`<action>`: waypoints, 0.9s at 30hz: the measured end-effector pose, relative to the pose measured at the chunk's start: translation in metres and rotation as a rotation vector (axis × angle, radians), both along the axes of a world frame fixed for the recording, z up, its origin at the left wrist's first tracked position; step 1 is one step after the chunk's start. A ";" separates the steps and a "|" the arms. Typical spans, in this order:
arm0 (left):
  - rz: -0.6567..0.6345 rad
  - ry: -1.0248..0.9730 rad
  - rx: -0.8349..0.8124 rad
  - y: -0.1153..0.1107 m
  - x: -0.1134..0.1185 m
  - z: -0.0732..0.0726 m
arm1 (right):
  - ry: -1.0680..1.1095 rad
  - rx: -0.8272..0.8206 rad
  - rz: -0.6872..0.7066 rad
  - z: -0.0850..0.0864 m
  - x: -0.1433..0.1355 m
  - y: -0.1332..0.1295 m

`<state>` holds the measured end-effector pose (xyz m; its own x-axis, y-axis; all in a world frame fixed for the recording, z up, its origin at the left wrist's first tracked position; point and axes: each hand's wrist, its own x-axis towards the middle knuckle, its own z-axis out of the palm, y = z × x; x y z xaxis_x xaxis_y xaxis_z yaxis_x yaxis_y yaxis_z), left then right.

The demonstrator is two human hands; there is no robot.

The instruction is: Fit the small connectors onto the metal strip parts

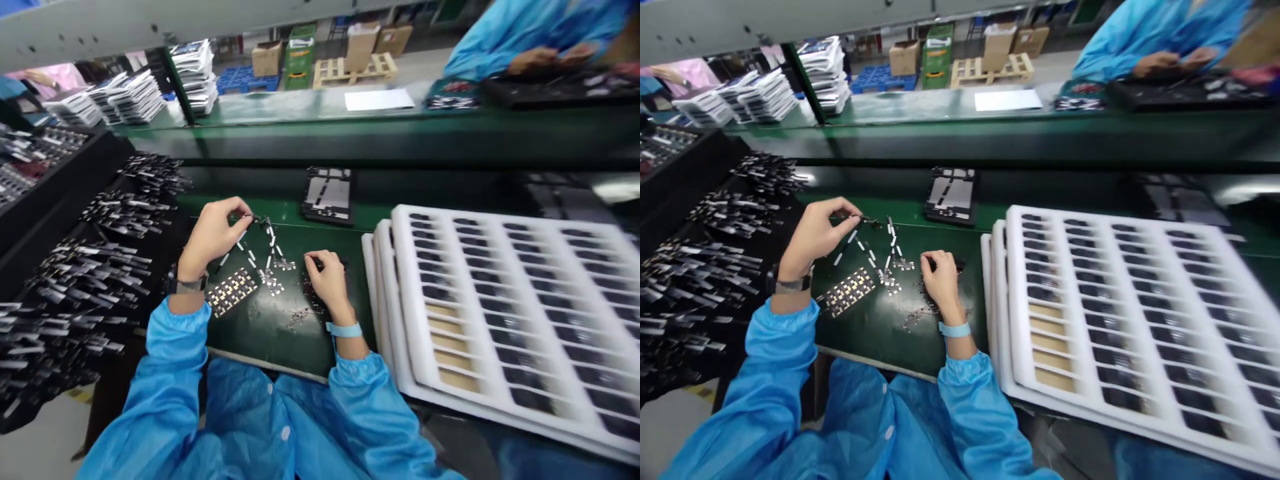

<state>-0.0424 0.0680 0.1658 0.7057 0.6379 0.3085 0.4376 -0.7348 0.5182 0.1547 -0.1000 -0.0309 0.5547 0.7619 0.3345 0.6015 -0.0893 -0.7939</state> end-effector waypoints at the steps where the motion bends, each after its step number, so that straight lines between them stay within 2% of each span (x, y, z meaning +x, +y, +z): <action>1: -0.070 -0.019 -0.076 0.011 0.024 0.004 | 0.014 0.006 -0.008 0.001 0.001 0.000; 4: -0.266 -0.011 -0.309 0.048 0.099 0.003 | 0.047 0.011 -0.051 0.002 0.005 0.002; 7: -0.393 0.195 -0.421 0.082 0.169 -0.011 | 0.071 0.016 -0.086 0.003 0.007 0.003; 9: -0.412 0.340 -0.313 0.098 0.210 -0.021 | 0.082 0.022 -0.093 0.003 0.008 0.005; 11: -0.415 0.407 -0.095 0.107 0.246 -0.031 | 0.089 0.024 -0.091 0.004 0.008 0.006; 13: -0.410 0.392 0.125 0.110 0.276 -0.039 | 0.100 0.023 -0.082 0.004 0.007 0.007; 15: -0.403 0.339 0.260 0.109 0.297 -0.048 | 0.113 0.027 -0.081 0.004 0.006 0.007; 17: -0.408 0.300 0.314 0.105 0.303 -0.060 | 0.124 0.027 -0.091 0.005 0.006 0.007; 19: -0.416 0.308 0.304 0.103 0.294 -0.077 | 0.127 0.016 -0.096 0.005 0.006 0.007; 24: -0.342 0.413 0.192 0.104 0.237 -0.124 | 0.127 0.004 -0.084 0.006 0.007 0.007; 27: -0.265 0.371 0.188 0.106 0.208 -0.132 | 0.115 0.014 -0.075 0.005 0.007 0.006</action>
